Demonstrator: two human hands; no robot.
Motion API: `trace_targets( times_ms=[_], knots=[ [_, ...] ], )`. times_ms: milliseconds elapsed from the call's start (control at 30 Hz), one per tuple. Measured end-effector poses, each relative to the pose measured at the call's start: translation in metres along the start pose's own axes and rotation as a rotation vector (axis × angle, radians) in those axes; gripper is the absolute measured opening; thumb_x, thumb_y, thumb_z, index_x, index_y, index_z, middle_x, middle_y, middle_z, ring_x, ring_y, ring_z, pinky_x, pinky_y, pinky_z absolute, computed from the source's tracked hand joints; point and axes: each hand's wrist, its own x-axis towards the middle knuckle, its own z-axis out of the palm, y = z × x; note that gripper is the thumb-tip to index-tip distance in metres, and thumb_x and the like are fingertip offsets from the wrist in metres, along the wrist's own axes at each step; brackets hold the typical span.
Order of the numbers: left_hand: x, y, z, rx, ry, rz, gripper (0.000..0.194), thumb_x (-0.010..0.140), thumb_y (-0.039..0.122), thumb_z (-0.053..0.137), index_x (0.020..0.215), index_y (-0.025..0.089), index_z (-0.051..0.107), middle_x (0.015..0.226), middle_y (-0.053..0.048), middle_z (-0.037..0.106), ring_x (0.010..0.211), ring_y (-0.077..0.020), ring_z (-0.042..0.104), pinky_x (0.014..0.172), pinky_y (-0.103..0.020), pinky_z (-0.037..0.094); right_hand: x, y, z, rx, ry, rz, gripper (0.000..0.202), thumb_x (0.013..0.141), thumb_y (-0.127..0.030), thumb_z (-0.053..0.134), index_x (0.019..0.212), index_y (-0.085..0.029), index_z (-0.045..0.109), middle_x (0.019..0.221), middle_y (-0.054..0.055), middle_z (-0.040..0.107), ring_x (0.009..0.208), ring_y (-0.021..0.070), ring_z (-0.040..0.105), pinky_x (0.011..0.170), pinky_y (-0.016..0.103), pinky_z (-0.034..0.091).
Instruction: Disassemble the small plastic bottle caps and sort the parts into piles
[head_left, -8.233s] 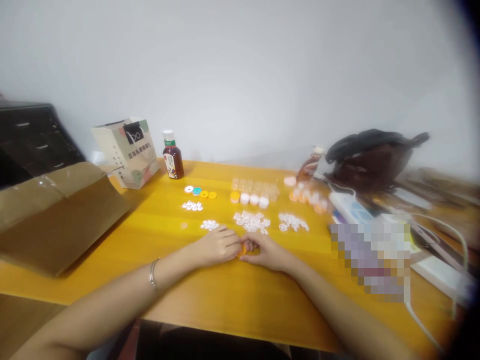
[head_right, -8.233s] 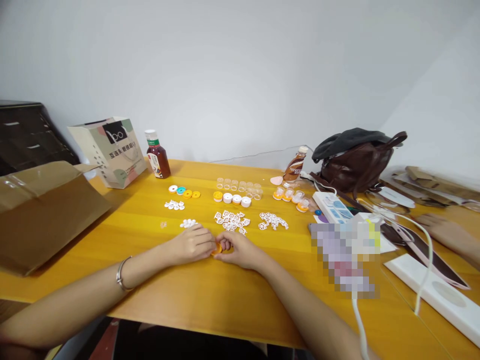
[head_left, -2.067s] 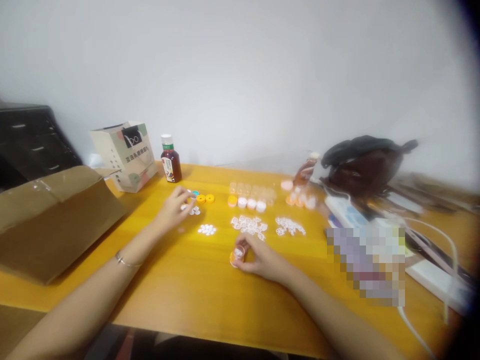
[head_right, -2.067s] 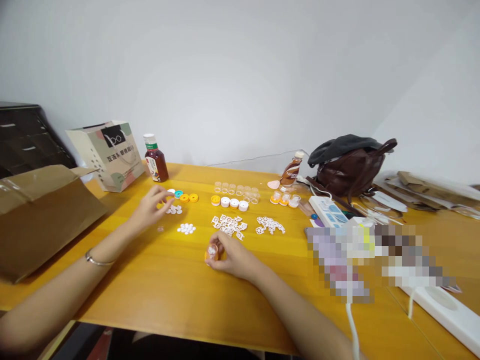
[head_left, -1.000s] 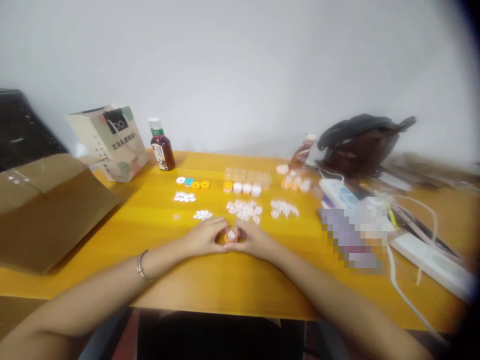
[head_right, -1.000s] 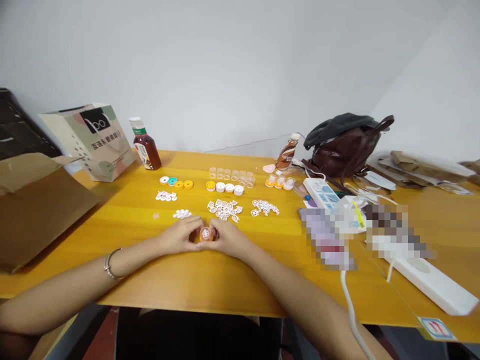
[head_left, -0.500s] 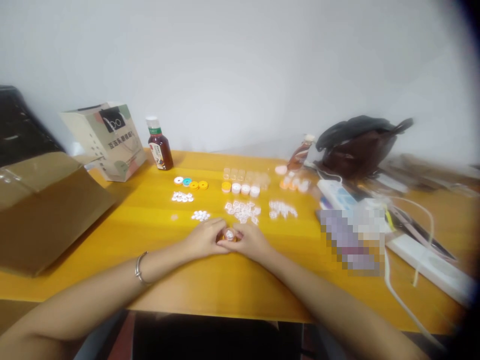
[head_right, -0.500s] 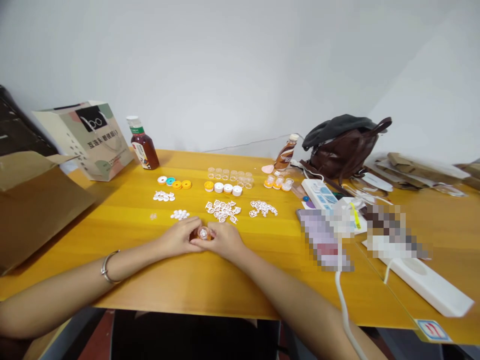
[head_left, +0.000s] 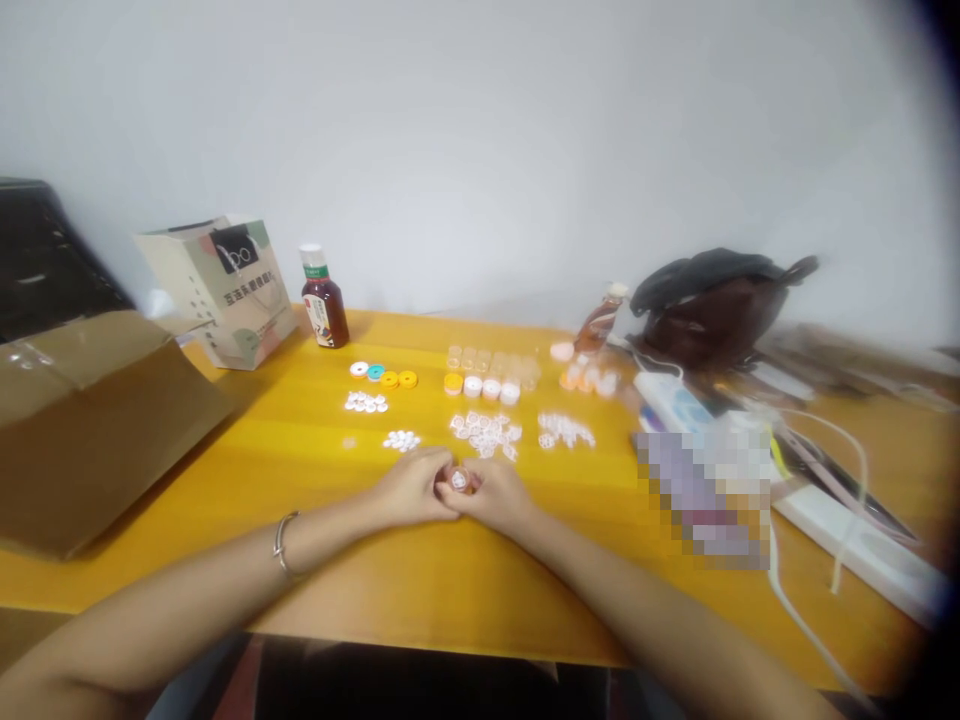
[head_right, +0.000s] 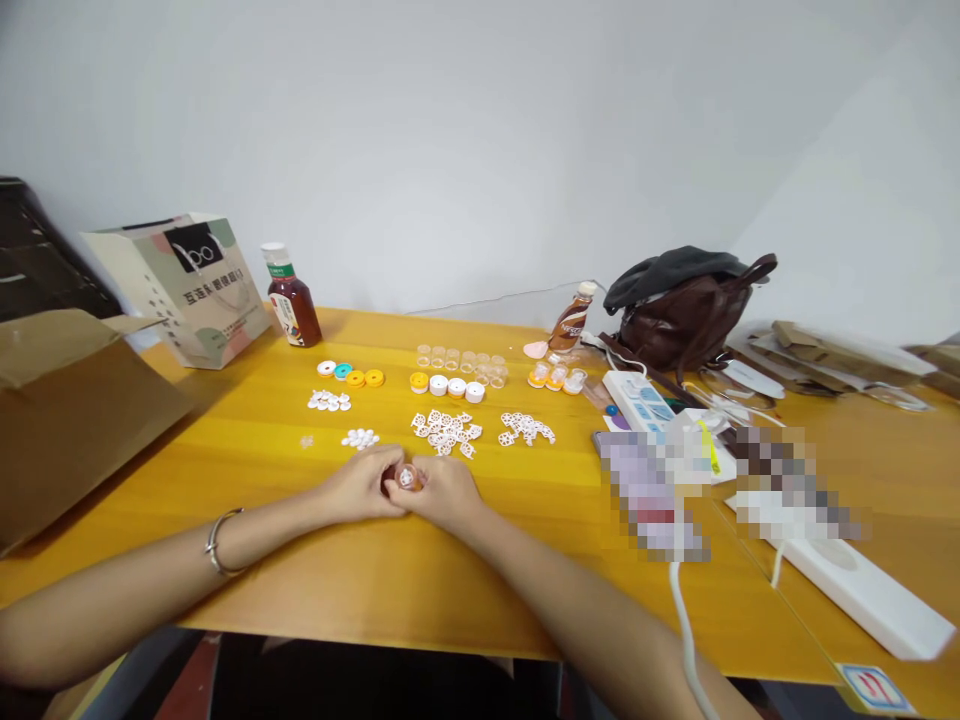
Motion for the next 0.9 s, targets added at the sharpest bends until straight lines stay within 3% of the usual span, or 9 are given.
trace_targets(
  times_ms=[267,533,700,800,900],
  knots=[
    [0.002,0.001,0.001,-0.059,0.0,-0.008,0.026,0.054,0.022,0.067,0.064,0.017,0.044,0.066,0.003,0.053,0.061,-0.0116,0.047,0.054,-0.02,0.032,0.003,0.001,-0.002,0.023,-0.058,-0.008,0.035,0.065,-0.035,0.055,0.046,-0.018,0.03,0.044,-0.006,0.029,0.045,0.0068,0.031,0.043,0.02,0.021],
    [0.004,-0.002,0.001,-0.046,-0.037,-0.008,0.027,0.053,0.022,0.067,0.062,0.017,0.042,0.062,0.004,0.05,0.058,-0.0107,0.045,0.052,-0.02,0.03,0.007,0.002,-0.007,0.05,-0.11,-0.073,0.027,0.065,-0.03,0.055,0.049,-0.018,0.037,0.044,-0.006,0.035,0.046,0.0068,0.035,0.044,0.019,0.022],
    [0.005,-0.003,-0.004,-0.028,-0.107,0.056,0.027,0.053,0.022,0.068,0.067,0.016,0.046,0.066,0.004,0.051,0.059,-0.0102,0.045,0.052,-0.02,0.03,0.005,-0.003,-0.024,0.047,-0.25,-0.203,0.011,0.066,-0.026,0.057,0.066,-0.019,0.049,0.059,-0.004,0.051,0.055,0.01,0.044,0.051,0.02,0.03],
    [0.004,-0.003,-0.006,-0.038,-0.11,0.071,0.028,0.054,0.023,0.069,0.071,0.016,0.047,0.07,0.003,0.053,0.06,-0.0103,0.046,0.053,-0.02,0.031,-0.001,-0.006,-0.034,0.027,-0.265,-0.239,0.02,0.065,-0.027,0.059,0.077,-0.02,0.046,0.073,0.0,0.056,0.064,0.0137,0.048,0.056,0.023,0.034],
    [0.004,-0.006,-0.005,-0.025,-0.117,0.076,0.033,0.054,0.031,0.072,0.071,0.017,0.047,0.068,0.004,0.052,0.059,-0.0105,0.045,0.053,-0.02,0.031,-0.006,-0.008,-0.036,-0.003,-0.208,-0.146,0.035,0.061,-0.031,0.065,0.083,-0.02,0.041,0.079,0.003,0.055,0.066,0.0161,0.049,0.057,0.025,0.035]
  ],
)
